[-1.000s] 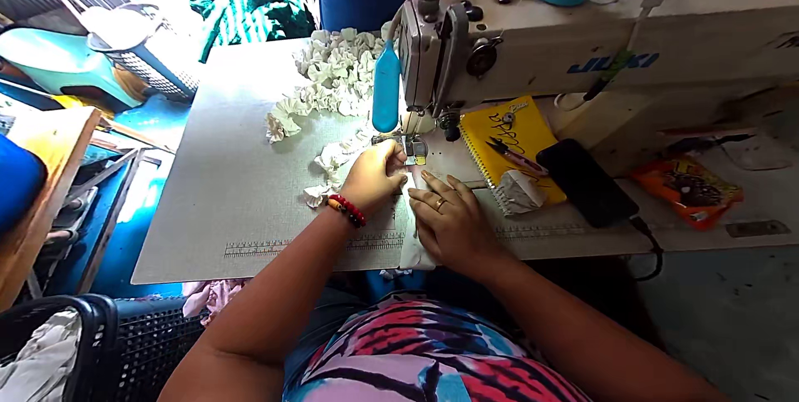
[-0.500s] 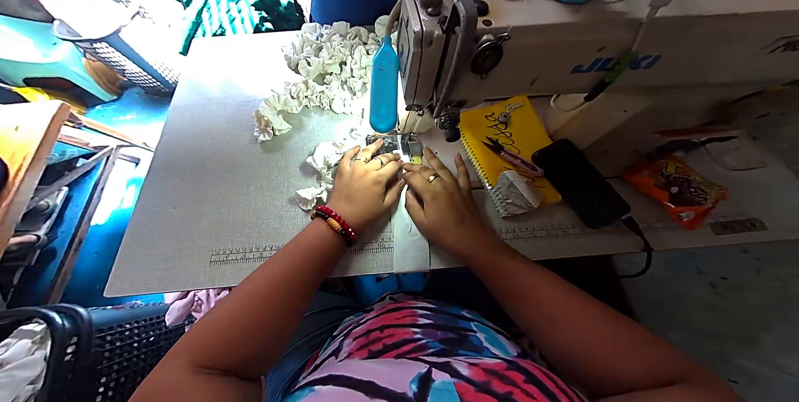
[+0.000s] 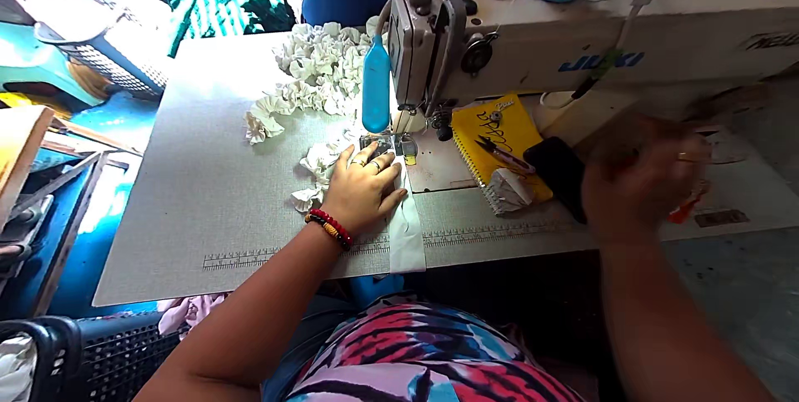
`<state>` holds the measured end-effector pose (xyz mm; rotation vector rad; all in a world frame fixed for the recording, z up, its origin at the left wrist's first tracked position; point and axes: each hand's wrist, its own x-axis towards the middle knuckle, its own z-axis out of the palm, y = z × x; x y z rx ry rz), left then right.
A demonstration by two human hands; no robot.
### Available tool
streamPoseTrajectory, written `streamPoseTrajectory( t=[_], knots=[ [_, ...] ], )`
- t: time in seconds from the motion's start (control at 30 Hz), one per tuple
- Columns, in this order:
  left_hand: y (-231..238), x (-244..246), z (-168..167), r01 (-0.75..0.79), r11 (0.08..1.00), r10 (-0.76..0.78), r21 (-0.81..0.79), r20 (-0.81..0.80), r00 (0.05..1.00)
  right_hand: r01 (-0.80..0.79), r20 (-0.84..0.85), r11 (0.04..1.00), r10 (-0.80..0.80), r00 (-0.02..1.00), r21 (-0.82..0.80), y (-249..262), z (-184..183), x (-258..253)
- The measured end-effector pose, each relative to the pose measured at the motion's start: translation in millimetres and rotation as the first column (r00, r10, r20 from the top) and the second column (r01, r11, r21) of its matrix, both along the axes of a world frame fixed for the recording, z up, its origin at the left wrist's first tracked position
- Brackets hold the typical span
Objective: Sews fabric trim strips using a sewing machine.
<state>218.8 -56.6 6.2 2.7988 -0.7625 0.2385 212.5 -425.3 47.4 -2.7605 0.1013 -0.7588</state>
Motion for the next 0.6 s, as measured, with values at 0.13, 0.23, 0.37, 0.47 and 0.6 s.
streamPoseTrajectory(
  t=[0.13, 0.23, 0.37, 0.47, 0.6],
  knots=[
    [-0.5, -0.5, -0.6, -0.002, 1.0, 0.002, -0.002, 0.007, 1.0, 0.081, -0.112, 0.995, -0.087, 0.99, -0.055, -47.3, -9.4, 12.6],
    [-0.6, 0.3, 0.0, -0.01, 1.0, 0.01, -0.007, 0.004, 1.0, 0.048, -0.125, 0.997, -0.056, 0.991, -0.064, -52.8, -7.3, 14.8],
    [0.1, 4.2, 0.7, 0.001, 1.0, -0.001, -0.011, -0.011, 1.0, 0.063, -0.105, 0.995, -0.071, 0.992, -0.078, -50.9, -9.7, 12.4],
    [1.3, 4.5, -0.9, 0.008, 1.0, -0.008, -0.01, -0.006, 1.0, 0.042, -0.214, 0.992, -0.067, 0.975, -0.122, -53.7, -14.2, 8.9],
    [1.8, 4.0, 0.1, 0.001, 1.0, -0.001, -0.006, -0.027, 1.0, 0.025, -0.256, 0.993, -0.054, 0.965, -0.113, -58.4, -12.5, 9.5]
  ],
)
